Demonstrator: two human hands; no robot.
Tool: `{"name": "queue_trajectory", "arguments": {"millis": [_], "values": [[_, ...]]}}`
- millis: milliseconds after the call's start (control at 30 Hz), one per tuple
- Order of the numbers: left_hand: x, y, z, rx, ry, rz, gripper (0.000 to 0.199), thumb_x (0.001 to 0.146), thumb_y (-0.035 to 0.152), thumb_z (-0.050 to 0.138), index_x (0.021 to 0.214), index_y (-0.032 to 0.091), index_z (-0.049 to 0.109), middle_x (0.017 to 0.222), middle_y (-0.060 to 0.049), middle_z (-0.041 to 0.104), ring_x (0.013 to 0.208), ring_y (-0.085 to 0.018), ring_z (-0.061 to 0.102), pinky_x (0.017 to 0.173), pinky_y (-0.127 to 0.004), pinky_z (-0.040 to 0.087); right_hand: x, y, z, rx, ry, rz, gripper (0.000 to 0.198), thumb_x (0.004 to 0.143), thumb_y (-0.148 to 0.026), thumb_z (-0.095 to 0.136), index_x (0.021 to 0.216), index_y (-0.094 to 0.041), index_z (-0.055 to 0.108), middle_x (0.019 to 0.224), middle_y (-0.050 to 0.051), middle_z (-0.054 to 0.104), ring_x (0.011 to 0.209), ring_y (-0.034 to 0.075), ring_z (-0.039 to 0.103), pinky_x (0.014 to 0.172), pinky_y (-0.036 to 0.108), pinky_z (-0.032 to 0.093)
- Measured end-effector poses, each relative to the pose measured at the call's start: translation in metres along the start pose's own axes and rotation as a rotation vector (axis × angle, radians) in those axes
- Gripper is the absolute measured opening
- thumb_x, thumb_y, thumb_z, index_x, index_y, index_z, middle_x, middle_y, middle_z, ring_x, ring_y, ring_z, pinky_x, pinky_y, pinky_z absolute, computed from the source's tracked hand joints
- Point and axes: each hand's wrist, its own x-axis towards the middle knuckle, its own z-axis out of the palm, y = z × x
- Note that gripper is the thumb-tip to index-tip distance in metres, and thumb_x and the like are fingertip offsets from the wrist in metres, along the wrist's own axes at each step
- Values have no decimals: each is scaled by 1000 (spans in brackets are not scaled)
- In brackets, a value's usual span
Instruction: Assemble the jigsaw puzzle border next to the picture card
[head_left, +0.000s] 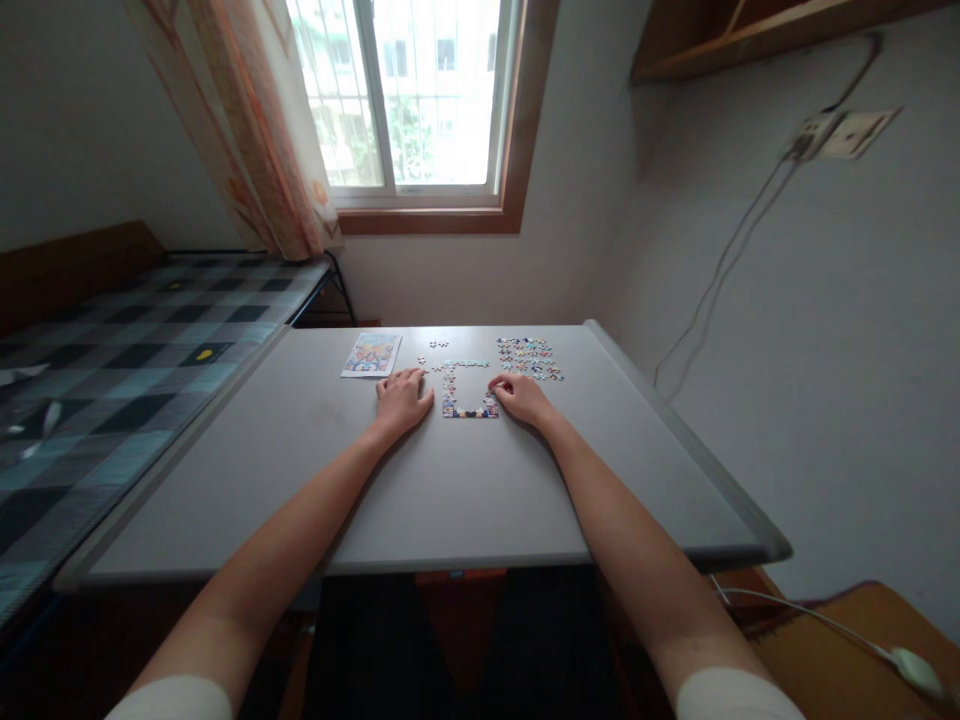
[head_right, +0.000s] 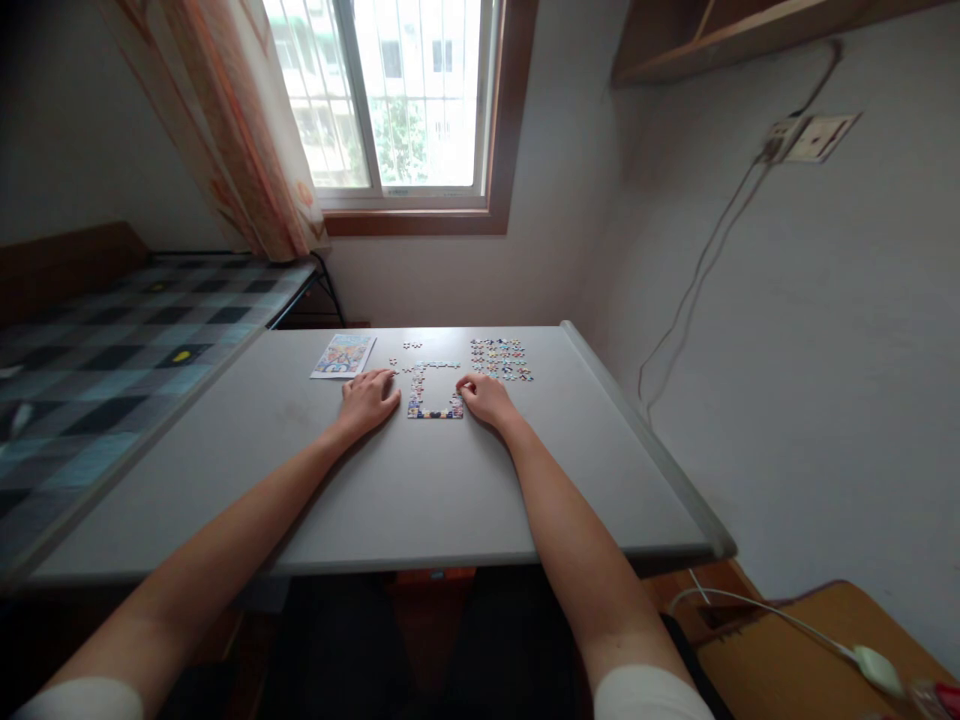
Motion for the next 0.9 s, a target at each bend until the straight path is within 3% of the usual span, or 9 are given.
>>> {"name": "queue_trajectory", "arguments": {"millis": [400, 600, 767, 900], "values": [[7, 0, -6, -3, 12, -64, 45, 84, 39, 45, 125, 23, 54, 131, -9, 54, 117, -30, 46, 96, -44, 36, 1, 2, 2, 1, -6, 5, 21, 80, -23, 52, 90, -21, 71, 77, 2, 68, 68, 13, 57, 70, 23, 41], [38, -13, -15, -18, 0, -83, 42, 83, 38, 48, 120, 22, 58, 122, -11, 59, 113, -32, 49, 95, -48, 35, 0, -1, 1, -5, -3, 6, 20, 81, -23, 53, 90, -21, 71, 78, 2, 68, 69, 14, 58, 70, 23, 41], [70, -21, -19, 53, -70, -89, 31, 79, 33, 52, 104, 23, 67, 106, -8, 67, 107, -31, 52, 94, -48, 35, -2, -3, -1, -2, -4, 13, 20, 81, -21, 53, 90, -21, 71, 79, 2, 69, 70, 13, 58, 71, 23, 41], [88, -19, -19, 72, -98, -99, 31, 76, 37, 56, 100, 22, 69, 106, -9, 67, 105, -31, 53, 90, -47, 38, -3, -5, -2, 5, -12, 12, 20, 81, -22, 52, 90, -20, 70, 81, 3, 69, 71, 14, 59, 73, 24, 41]]}}
